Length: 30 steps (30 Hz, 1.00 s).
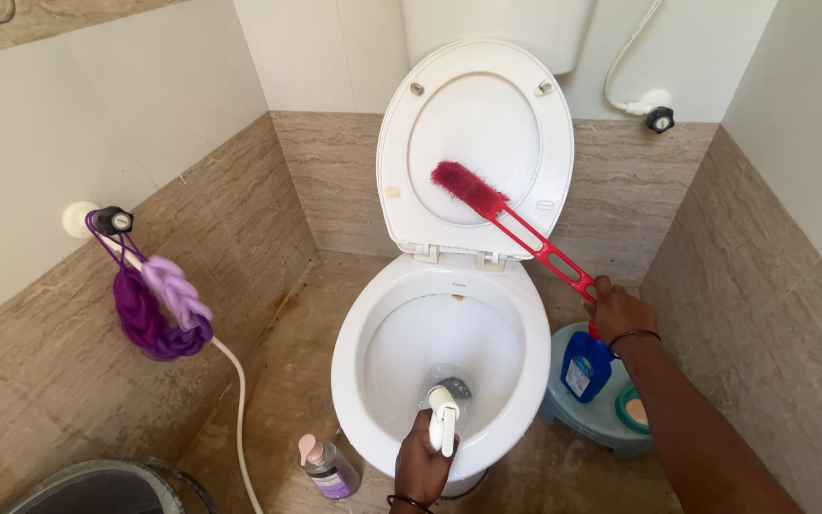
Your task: The person scrubs the inside of a toilet bowl with a red toilet brush while simultaneously rinsing it with a handheld bidet sprayer. The person then closes the toilet seat and rinses the exterior of the seat and the brush with the sprayer.
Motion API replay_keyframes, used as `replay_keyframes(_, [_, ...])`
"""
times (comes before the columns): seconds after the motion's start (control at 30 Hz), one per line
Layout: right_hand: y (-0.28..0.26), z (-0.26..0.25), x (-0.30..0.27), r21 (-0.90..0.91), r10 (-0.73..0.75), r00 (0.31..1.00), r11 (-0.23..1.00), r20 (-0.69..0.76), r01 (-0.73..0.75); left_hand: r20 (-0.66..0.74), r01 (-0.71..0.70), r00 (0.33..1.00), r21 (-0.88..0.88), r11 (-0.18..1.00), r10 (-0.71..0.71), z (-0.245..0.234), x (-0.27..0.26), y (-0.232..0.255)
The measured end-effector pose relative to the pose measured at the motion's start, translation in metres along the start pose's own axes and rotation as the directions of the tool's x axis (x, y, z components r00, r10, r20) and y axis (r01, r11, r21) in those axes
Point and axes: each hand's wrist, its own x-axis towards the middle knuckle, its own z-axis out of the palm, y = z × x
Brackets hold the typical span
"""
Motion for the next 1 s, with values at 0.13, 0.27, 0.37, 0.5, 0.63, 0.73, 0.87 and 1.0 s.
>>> replay_keyframes(0.13, [0.001, 0.013, -0.010, 0.061, 0.060, 0.986, 0.996, 0.156, -0.070, 0.007, -0.014, 1.000, -0.048, 0.999, 0.014, 0.004, -0.001, -0.008])
replay_keyframes(0.27, [-0.016, 0.009, -0.027, 0.154, 0.055, 0.978, 0.984, 0.203, -0.087, 0.029, -0.017, 0.999, -0.113, 0.993, 0.020, 0.003, 0.004, -0.013])
replay_keyframes(0.37, [-0.029, -0.005, -0.037, 0.197, 0.108, 0.935, 0.963, 0.337, -0.182, 0.047, 0.021, 0.999, -0.084, 0.996, -0.017, 0.003, 0.008, -0.014])
replay_keyframes(0.5, [-0.034, -0.022, -0.056, 0.209, 0.067, 0.937, 0.967, 0.342, -0.145, 0.060, -0.010, 0.998, -0.104, 0.995, 0.016, -0.004, 0.016, -0.006])
replay_keyframes(0.63, [-0.029, -0.026, -0.075, 0.097, 0.075, 0.938, 0.989, 0.339, -0.114, -0.011, -0.113, 0.994, -0.087, 0.990, 0.112, -0.023, 0.023, 0.017])
replay_keyframes(0.73, [-0.024, -0.031, -0.074, 0.149, 0.079, 0.947, 0.980, 0.310, -0.131, -0.053, -0.139, 0.990, -0.102, 0.985, 0.134, -0.039, 0.025, 0.042])
replay_keyframes(0.87, [-0.030, -0.048, -0.055, 0.212, 0.041, 0.987, 0.974, 0.156, -0.074, -0.063, -0.196, 0.980, -0.169, 0.966, 0.188, -0.056, 0.026, 0.072])
replay_keyframes(1.0, [-0.038, -0.060, -0.035, 0.128, 0.070, 0.993, 0.988, 0.100, -0.083, -0.005, -0.127, 0.992, -0.214, 0.969, 0.129, -0.039, 0.018, 0.072])
